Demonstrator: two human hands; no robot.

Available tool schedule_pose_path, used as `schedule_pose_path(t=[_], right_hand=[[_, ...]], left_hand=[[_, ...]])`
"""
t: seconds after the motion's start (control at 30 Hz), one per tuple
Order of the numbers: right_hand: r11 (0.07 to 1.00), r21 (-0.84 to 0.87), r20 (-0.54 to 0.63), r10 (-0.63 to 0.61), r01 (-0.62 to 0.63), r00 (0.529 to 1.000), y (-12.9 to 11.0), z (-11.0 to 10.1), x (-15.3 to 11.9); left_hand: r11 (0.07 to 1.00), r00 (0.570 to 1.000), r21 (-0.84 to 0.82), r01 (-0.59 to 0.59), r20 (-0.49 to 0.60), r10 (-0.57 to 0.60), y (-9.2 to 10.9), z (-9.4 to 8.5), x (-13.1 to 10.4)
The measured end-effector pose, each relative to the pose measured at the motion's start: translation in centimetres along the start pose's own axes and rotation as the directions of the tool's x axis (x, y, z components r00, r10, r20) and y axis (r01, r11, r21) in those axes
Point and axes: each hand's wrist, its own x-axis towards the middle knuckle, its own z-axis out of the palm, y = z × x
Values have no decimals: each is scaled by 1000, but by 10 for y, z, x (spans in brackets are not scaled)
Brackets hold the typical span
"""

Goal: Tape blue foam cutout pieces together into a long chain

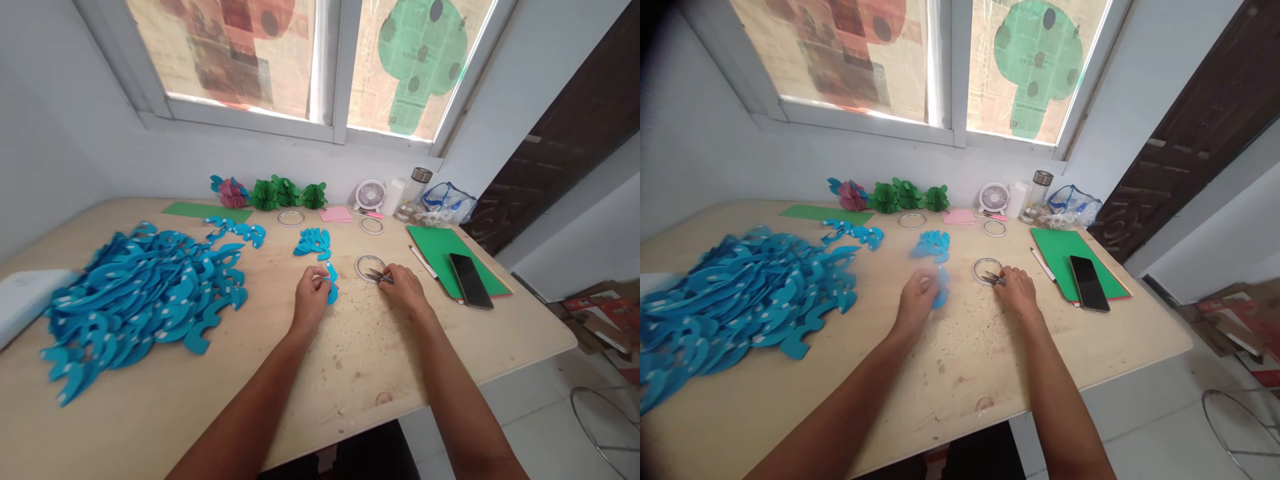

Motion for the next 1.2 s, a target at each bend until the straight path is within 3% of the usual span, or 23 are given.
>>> schedule_pose_path(t=[0.1, 0.2, 0.3, 0.4, 0.57, 0.73, 0.9, 1.07, 1.2], right_hand=[[996, 93, -11, 18, -16, 1000, 3, -1, 3], [948, 310, -101, 101, -65, 990, 8, -1, 7], [809, 583, -176, 214, -73, 961, 13, 1, 12], [701, 710, -169, 260, -65, 950, 13, 2, 13], [803, 595, -151, 157, -37, 976, -1, 6, 10], [958, 279, -21, 79, -70, 997, -16, 12, 5], [996, 80, 33, 26, -29, 999, -19, 13, 2], [974, 212, 8, -77, 73, 997, -19, 11, 1], [925, 342, -39, -164, 168, 986, -23, 7, -1]], left_hand=[[1000, 1000, -9, -3, 3, 3, -1, 1, -1], [1000, 1000, -22, -12, 14, 12, -1, 1, -1], [999, 998, -32, -34, 44, 35, 0, 1, -1], [998, 997, -14, -58, 56, 59, 0, 2, -1], [994, 995, 75, -79, 72, 74, -2, 2, -2], [988, 995, 138, -67, 78, 57, -5, 2, -2], [987, 995, 143, -78, 79, 67, -8, 3, 1], [955, 982, 230, -189, 70, 177, -9, 2, 2], [875, 941, 349, -337, 106, 321, -7, 2, 0]])
